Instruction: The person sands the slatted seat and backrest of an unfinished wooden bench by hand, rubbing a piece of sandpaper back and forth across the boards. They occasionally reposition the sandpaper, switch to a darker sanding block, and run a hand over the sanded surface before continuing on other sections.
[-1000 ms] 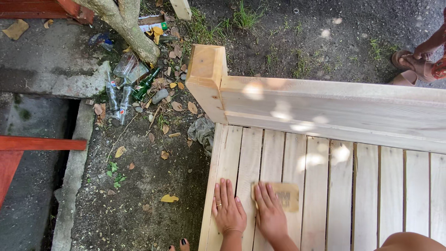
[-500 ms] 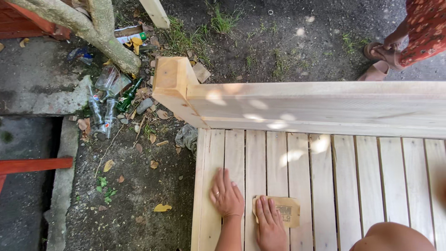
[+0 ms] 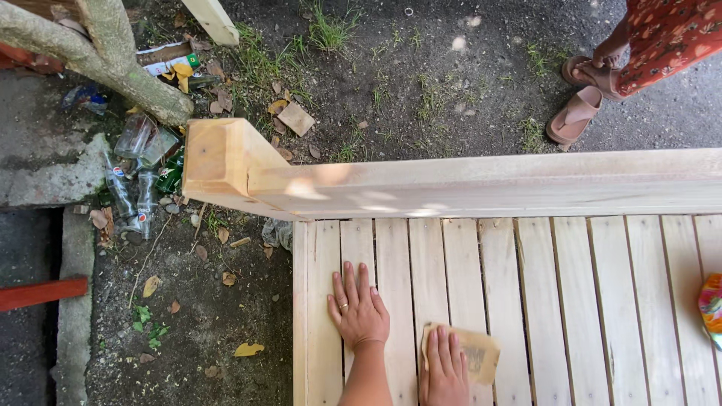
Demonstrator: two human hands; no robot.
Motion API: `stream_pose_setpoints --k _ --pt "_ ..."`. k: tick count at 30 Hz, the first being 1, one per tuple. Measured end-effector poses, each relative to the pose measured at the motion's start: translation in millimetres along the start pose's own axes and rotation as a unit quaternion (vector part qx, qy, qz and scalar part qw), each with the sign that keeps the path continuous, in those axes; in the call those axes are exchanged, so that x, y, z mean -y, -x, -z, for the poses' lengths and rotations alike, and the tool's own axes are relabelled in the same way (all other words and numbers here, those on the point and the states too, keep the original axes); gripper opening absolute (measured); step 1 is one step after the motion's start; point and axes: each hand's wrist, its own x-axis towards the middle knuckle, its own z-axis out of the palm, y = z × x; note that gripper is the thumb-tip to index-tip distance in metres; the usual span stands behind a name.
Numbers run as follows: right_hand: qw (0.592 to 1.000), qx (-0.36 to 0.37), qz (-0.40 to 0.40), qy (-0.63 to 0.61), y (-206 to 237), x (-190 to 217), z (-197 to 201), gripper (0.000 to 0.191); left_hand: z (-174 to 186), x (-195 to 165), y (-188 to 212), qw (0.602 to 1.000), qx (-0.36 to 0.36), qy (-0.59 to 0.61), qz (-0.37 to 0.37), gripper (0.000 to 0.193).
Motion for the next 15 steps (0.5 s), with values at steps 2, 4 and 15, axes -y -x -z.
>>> stream_pose_setpoints --k 2,4,15 --pt "0.999 -0.013 -0.035 0.014 3 -1 -8 0.062 -1 -1 1 1.0 0.001 -0.004 -0.01 0.056" --pt "0.999 -0.011 -0.044 0.009 -32 4 -15 0.06 -1 0 4 1.0 0.002 -0.015 -0.01 0.056" --pt "0.971 0.064 0.229 0.032 -119 -44 51 0.064 -1 -3 14 0.999 0.012 -0.038 -0.004 0.057"
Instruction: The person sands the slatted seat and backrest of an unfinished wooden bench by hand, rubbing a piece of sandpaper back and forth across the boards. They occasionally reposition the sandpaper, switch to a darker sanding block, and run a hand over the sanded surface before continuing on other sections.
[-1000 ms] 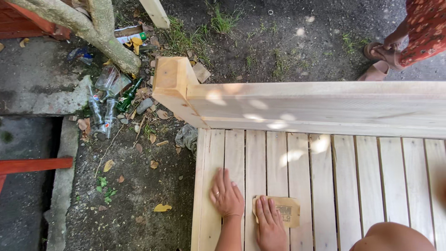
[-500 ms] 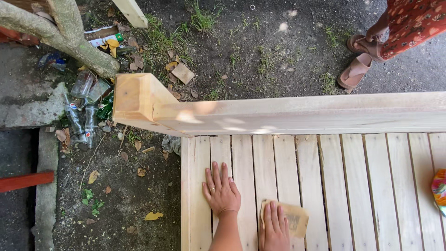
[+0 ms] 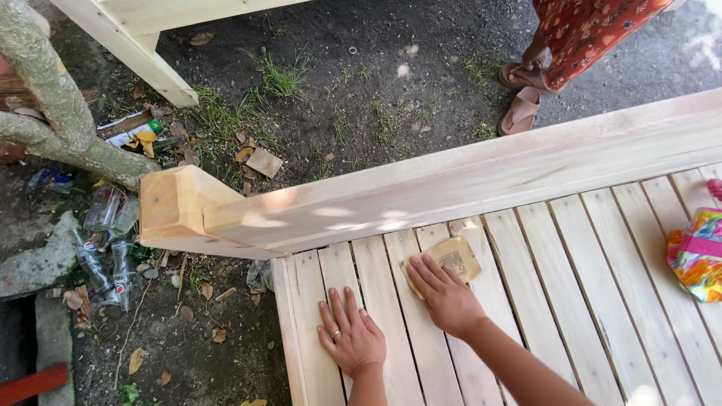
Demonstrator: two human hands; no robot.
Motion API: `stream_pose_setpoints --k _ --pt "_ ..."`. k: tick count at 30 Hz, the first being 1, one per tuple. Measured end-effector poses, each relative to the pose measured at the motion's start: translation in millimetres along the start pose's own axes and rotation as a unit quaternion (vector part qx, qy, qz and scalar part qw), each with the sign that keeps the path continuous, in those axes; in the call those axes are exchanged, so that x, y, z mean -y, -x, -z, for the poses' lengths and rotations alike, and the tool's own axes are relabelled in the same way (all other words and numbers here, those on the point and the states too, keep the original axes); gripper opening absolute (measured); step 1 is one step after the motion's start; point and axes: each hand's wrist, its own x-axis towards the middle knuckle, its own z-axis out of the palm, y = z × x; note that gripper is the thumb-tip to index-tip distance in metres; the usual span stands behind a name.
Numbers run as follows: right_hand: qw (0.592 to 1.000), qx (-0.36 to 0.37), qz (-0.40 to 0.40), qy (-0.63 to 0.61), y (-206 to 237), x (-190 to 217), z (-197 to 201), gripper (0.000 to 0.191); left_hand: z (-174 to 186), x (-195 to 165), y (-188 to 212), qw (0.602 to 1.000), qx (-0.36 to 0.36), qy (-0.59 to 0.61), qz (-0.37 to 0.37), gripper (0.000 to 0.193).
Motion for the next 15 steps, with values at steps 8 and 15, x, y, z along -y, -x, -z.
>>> stream_pose_setpoints --k 8,15 --pt "0.903 0.395 0.029 0.166 103 -53 43 0.064 8 -3 -6 0.999 0.046 0.0 0.005 0.058" --pt "0.989 0.069 -0.112 0.066 110 -63 1 0.062 10 0 -12 0.999 0.046 0.016 -0.007 0.058"
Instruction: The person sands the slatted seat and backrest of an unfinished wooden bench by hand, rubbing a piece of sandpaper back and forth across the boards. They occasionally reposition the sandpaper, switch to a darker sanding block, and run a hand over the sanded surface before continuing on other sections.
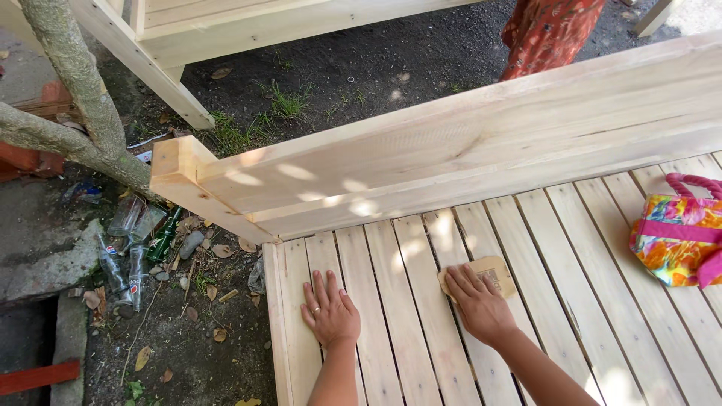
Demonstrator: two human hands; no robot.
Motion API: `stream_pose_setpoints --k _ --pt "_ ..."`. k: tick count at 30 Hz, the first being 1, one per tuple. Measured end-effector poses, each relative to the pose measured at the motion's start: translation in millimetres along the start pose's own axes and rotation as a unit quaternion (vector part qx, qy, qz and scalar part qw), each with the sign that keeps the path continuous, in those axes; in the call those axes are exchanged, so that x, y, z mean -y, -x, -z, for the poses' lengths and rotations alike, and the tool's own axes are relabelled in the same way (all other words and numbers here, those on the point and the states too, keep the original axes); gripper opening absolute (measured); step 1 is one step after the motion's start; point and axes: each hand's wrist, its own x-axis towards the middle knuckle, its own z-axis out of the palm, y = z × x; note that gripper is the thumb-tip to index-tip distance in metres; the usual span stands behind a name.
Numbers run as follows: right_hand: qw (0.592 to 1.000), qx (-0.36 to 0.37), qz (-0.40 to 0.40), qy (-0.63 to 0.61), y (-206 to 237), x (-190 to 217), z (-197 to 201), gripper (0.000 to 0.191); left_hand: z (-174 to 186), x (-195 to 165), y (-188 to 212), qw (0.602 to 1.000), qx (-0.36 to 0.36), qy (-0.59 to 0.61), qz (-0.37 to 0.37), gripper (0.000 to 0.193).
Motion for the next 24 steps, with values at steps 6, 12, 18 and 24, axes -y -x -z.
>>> stream_pose_setpoints --k 6,12,18,24 --pt "0.951 -0.225 -0.109 -0.182 -38 -14 -22 0.052 -7 6 -2 0.997 -0.031 0.063 -0.007 0.059" --pt "0.952 -0.225 -0.148 -0.145 -70 -14 -18 0.057 -1 -34 -9 0.988 -0.06 0.137 -0.042 0.048" --pt "0.954 -0.23 -0.151 -0.123 -70 -14 -41 0.06 -22 -141 -20 0.961 -0.037 0.183 -0.206 0.029" --pt "0.959 -0.222 -0.146 -0.103 -72 -24 -61 0.064 -44 -190 -33 0.956 -0.098 0.229 -0.153 0.024"
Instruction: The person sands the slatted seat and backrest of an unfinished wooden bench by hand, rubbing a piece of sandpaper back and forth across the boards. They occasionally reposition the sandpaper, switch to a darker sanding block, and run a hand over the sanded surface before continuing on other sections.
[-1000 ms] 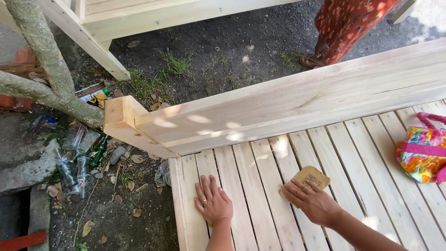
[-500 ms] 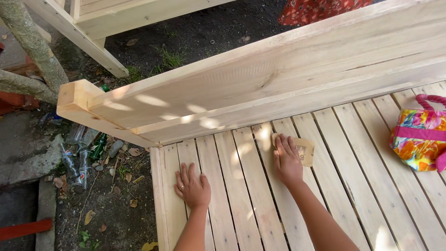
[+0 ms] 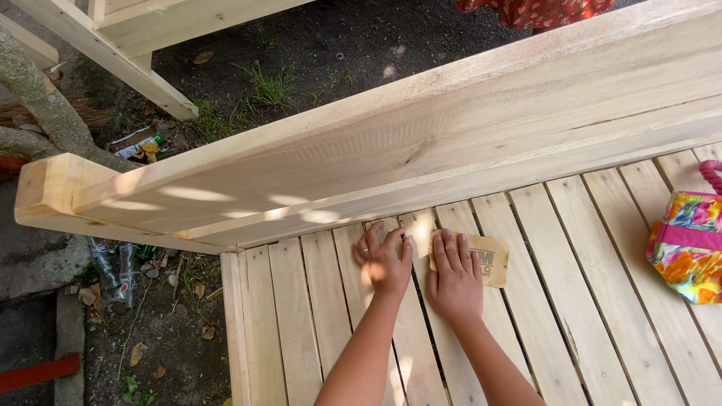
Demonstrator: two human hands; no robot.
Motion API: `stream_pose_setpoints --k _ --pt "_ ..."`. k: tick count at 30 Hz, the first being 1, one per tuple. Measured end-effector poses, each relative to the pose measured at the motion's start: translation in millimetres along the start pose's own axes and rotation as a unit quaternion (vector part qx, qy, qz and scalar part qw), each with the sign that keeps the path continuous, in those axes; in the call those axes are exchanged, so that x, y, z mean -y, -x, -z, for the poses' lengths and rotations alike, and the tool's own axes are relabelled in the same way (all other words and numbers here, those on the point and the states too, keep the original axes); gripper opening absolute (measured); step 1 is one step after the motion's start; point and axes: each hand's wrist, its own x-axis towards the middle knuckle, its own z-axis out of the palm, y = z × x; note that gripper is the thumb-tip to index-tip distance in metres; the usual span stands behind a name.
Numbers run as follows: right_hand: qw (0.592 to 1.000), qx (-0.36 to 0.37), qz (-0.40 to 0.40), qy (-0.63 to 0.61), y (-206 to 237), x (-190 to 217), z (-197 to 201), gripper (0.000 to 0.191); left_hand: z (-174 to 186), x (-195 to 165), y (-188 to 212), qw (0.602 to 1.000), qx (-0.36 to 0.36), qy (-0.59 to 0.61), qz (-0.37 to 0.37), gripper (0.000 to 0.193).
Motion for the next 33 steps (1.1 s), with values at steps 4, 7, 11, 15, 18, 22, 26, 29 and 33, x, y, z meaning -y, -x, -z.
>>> stream_pose_setpoints --k 4,7,11,15,18,22,26,29,33 --pt "1.0 0.017 -0.01 0.009 -1 -1 -5 0.065 -12 -8 -8 0.998 -0.059 0.018 0.033 0.018" --pt "1.0 0.015 -0.008 -0.007 0 -1 -7 0.064 -20 -14 -17 0.991 -0.1 0.015 0.093 0.015" --pt "1.0 0.026 -0.008 -0.001 1 -2 -9 0.065 -24 -20 -26 0.984 -0.155 0.004 0.093 0.016" --pt "1.0 0.028 -0.009 -0.002 0 -3 -9 0.067 -27 -26 -28 0.98 -0.184 -0.031 0.07 0.006" --pt "0.999 0.03 -0.011 -0.002 0 -2 -7 0.068 -27 -29 -29 0.982 -0.173 -0.03 0.073 0.011" --pt "1.0 0.027 -0.008 0.0 1 -2 -7 0.068 -28 -28 -29 0.981 -0.184 -0.03 0.06 0.005" --pt "1.0 0.028 -0.007 0.001 1 -3 -8 0.067 -26 -21 -26 0.983 -0.169 -0.034 0.056 0.006" --pt "1.0 0.027 -0.005 0.006 1 -3 -8 0.065 -20 -9 -22 0.981 -0.168 0.031 0.095 0.008" --pt "1.0 0.024 -0.005 0.004 -1 -2 -7 0.064 -6 9 -17 0.98 -0.154 0.005 0.122 0.012"
